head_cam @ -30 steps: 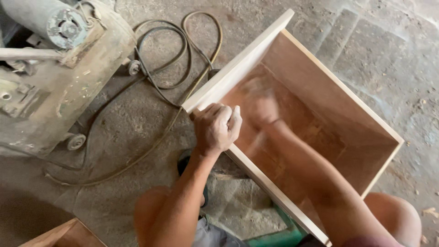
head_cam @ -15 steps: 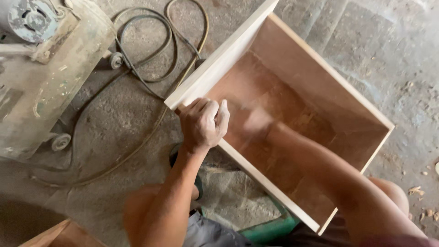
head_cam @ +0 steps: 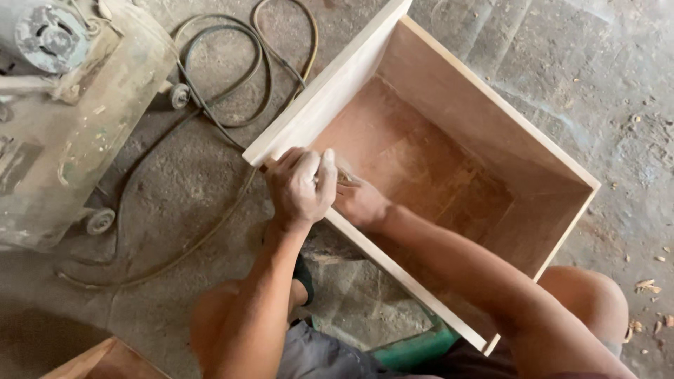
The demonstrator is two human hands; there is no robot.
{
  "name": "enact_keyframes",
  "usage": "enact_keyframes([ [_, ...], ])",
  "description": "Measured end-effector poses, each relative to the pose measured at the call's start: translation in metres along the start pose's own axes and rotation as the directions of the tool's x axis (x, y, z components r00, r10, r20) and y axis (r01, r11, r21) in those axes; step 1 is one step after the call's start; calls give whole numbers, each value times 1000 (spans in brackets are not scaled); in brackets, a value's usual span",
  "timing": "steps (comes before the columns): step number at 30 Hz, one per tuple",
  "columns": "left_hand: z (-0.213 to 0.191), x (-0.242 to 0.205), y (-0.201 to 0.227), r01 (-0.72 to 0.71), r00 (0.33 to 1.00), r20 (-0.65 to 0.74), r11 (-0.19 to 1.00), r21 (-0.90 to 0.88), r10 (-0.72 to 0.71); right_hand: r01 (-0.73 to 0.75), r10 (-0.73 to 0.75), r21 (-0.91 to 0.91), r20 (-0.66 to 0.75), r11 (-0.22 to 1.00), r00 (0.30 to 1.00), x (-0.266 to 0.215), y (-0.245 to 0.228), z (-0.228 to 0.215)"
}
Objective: The person sands the interior and exterior surfaces of a wooden drawer by hand using a piece of sandpaper.
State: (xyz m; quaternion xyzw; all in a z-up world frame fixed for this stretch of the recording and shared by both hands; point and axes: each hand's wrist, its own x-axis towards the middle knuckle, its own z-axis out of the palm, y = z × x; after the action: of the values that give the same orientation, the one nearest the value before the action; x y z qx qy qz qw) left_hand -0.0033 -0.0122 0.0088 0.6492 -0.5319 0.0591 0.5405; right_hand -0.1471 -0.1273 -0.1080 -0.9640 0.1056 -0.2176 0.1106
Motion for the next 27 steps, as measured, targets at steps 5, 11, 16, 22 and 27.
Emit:
enact_keyframes([
  [5,1,-7,-9,-9,1000,-10,993,-120,8,-95,90,-309,-30,946,995,27,64,-31],
  [11,-6,-2,-12,10,999,-46,959,-285,-24,-67,70,80,-28,995,997,34,12,-4],
  [16,-9,-5,-2,27,1000,-2,978,-205,-28,-188,187,-33,-49,982,981,42,18,-8],
  [22,-9,-1,2,2,1000,-11,981,-193,-4,-131,131,59,1,990,991,51,25,-14],
  [27,-6,-3,1,24,1000,2,987,-160,-24,-361,293,506,211,784,932,36,-24,18],
])
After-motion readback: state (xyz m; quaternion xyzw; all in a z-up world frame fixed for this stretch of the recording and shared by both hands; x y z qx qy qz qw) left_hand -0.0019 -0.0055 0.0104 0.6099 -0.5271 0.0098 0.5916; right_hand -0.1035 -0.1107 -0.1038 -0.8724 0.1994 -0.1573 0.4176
